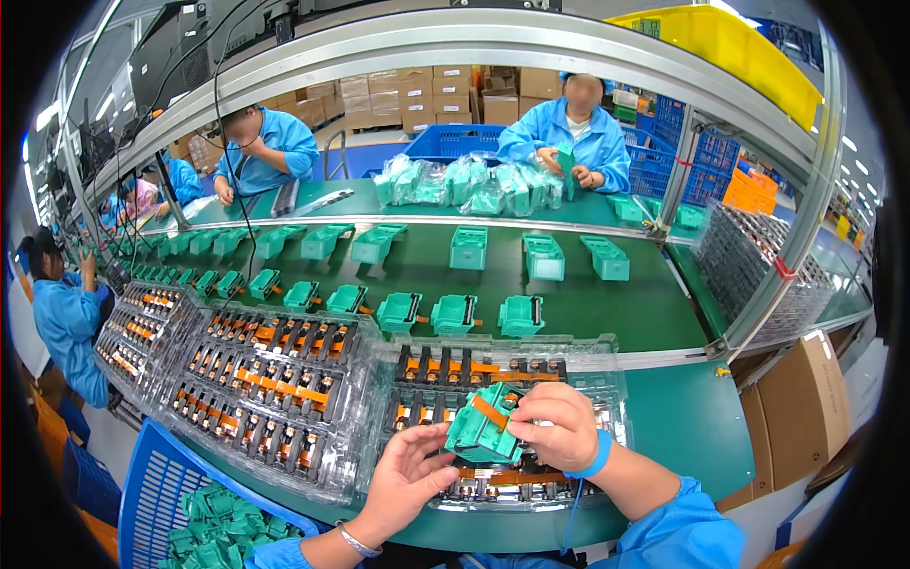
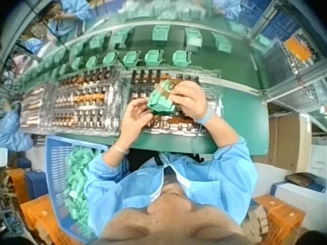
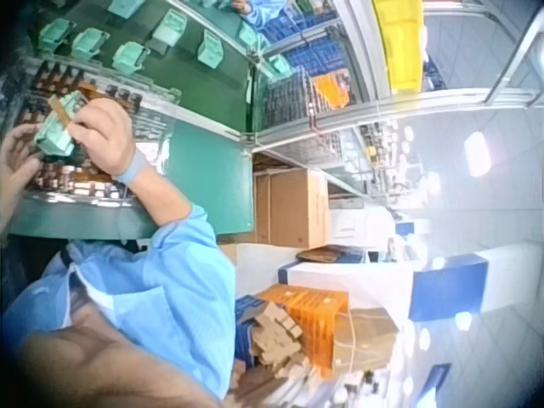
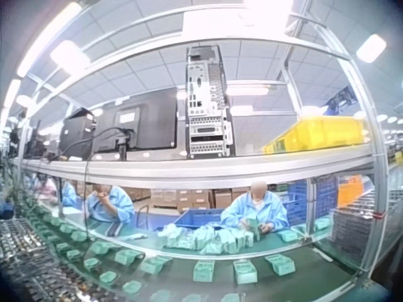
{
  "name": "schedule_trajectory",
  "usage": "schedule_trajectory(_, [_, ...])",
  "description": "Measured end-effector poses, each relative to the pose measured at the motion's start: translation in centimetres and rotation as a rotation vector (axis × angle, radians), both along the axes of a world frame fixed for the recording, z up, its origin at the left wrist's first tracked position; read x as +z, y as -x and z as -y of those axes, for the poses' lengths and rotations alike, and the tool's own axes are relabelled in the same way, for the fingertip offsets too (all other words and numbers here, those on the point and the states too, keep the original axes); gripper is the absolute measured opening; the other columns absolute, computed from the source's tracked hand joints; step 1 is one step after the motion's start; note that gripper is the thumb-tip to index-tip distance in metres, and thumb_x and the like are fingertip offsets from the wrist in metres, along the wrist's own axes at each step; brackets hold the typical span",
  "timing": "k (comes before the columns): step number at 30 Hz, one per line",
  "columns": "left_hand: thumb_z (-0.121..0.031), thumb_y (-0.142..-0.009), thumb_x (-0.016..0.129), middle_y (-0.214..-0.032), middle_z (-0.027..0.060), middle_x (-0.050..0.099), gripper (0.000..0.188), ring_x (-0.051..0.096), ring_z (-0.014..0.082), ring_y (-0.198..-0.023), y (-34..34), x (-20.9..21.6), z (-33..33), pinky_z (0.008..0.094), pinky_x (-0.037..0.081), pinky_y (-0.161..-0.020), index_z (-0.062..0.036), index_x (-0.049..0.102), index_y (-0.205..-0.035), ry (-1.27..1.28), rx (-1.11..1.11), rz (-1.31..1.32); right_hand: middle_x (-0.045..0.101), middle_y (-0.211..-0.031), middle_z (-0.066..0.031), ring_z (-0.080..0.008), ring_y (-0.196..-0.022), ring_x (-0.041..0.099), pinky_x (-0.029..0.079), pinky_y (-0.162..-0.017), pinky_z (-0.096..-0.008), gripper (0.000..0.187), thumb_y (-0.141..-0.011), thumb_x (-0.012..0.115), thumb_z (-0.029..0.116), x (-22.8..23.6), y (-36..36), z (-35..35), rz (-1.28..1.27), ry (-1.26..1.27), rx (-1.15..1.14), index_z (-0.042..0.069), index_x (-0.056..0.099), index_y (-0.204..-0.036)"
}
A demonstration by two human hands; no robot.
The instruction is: The person assembles electronic components by hand, inserting small black electronic components into green plastic housings on an assembly line.
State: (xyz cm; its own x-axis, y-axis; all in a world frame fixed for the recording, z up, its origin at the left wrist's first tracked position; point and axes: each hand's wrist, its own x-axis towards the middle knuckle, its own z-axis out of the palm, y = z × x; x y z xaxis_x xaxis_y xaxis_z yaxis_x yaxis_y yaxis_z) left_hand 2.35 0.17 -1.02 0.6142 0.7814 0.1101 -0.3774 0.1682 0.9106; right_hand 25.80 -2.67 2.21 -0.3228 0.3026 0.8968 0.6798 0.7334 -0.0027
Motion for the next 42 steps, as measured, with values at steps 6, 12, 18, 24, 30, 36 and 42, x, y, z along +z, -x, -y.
schedule_trajectory(6, [0.003,-0.082,0.061,-0.123,0.0151,0.048,0.04,0.049,0.0226,-0.115,0.3,0.5,0.3,0.0346,0.044,-0.096,-0.0012,0.041,-0.117,-0.044,-0.047,-0.029,0.06,-0.085,-0.0093,-0.0283,-0.076,0.06,0.051,-0.063,-0.0365,0.028,-0.064,0.066,0.003,2.5,-4.4,-1.6,0.154,-0.034,-0.187,0.01,0.058,-0.09])
schedule_trajectory(12, [0.003,-0.084,0.059,-0.117,0.0137,0.053,0.031,0.053,0.0195,-0.11,0.1,-0.1,-0.1,0.0305,0.045,-0.094,0.0004,0.045,-0.112,0.007,-0.035,-0.015,0.056,-0.069,-0.0065,-0.0137,-0.056,0.056,0.05,-0.045,-0.0281,0.022,-0.07,0.071,0.002,-1.4,-17.6,-6.1,-0.986,0.607,-0.6,-0.001,0.052,-0.08])
schedule_trajectory(18, [0.005,-0.084,0.057,-0.111,0.016,0.057,0.027,0.056,0.0234,-0.106,0.1,-0.2,-0.5,0.0344,0.046,-0.093,0.0001,0.046,-0.109,0.029,0.012,-0.111,0.056,-0.075,-0.0098,-0.0218,-0.059,0.06,0.056,-0.048,-0.0347,0.027,-0.068,0.074,-0.001,-6.1,-22.7,-9.2,-1.016,1.142,-0.761,-0.001,0.051,-0.081])
schedule_trajectory(24, [0.001,-0.085,0.059,-0.112,0.0121,0.057,0.026,0.056,0.0167,-0.106,0.0,-1.4,-0.6,0.0283,0.046,-0.093,0.0003,0.049,-0.109,0.007,0.001,-0.108,0.056,-0.078,-0.0141,-0.0274,-0.062,0.061,0.055,-0.045,-0.0387,0.03,-0.067,0.074,-0.002,-7.3,-22.0,-11.9,-1.064,1.332,-0.653,-0.007,0.052,-0.086])
schedule_trajectory(30, [0.004,-0.084,0.057,-0.114,0.0119,0.056,0.022,0.056,0.0166,-0.106,-0.2,-0.4,-0.7,0.0288,0.046,-0.09,0.0001,0.053,-0.105,-0.261,-0.048,-0.241,0.06,-0.083,-0.0123,-0.0212,-0.069,0.062,0.053,-0.056,-0.0366,0.021,-0.075,0.069,0.006,-5.8,-20.3,-10.4,-0.683,1.004,-0.862,-0.005,0.059,-0.09])
schedule_trajectory(36, [-0.002,-0.083,0.061,-0.108,0.0102,0.06,0.017,0.058,0.0181,-0.101,0.6,-0.6,-0.4,0.0295,0.048,-0.084,-0.002,0.059,-0.1,-0.596,-0.017,-0.324,0.065,-0.079,-0.0054,-0.0106,-0.07,0.059,0.049,-0.061,-0.0269,0.014,-0.082,0.064,0.01,0.3,-6.6,-7.4,-0.568,1.218,-0.206,0.002,0.063,-0.094])
schedule_trajectory(42, [-0.007,-0.084,0.06,-0.106,0.0102,0.061,0.017,0.059,0.0263,-0.096,3.1,2.4,2.3,0.0341,0.048,-0.083,-0.002,0.06,-0.1,-0.995,-0.017,-0.327,0.064,-0.093,-0.0136,-0.0319,-0.086,0.061,0.049,-0.072,-0.0412,0.024,-0.081,0.063,0.022,-0.9,2.4,-7.1,0.127,0.901,-0.375,0.01,0.064,-0.101])
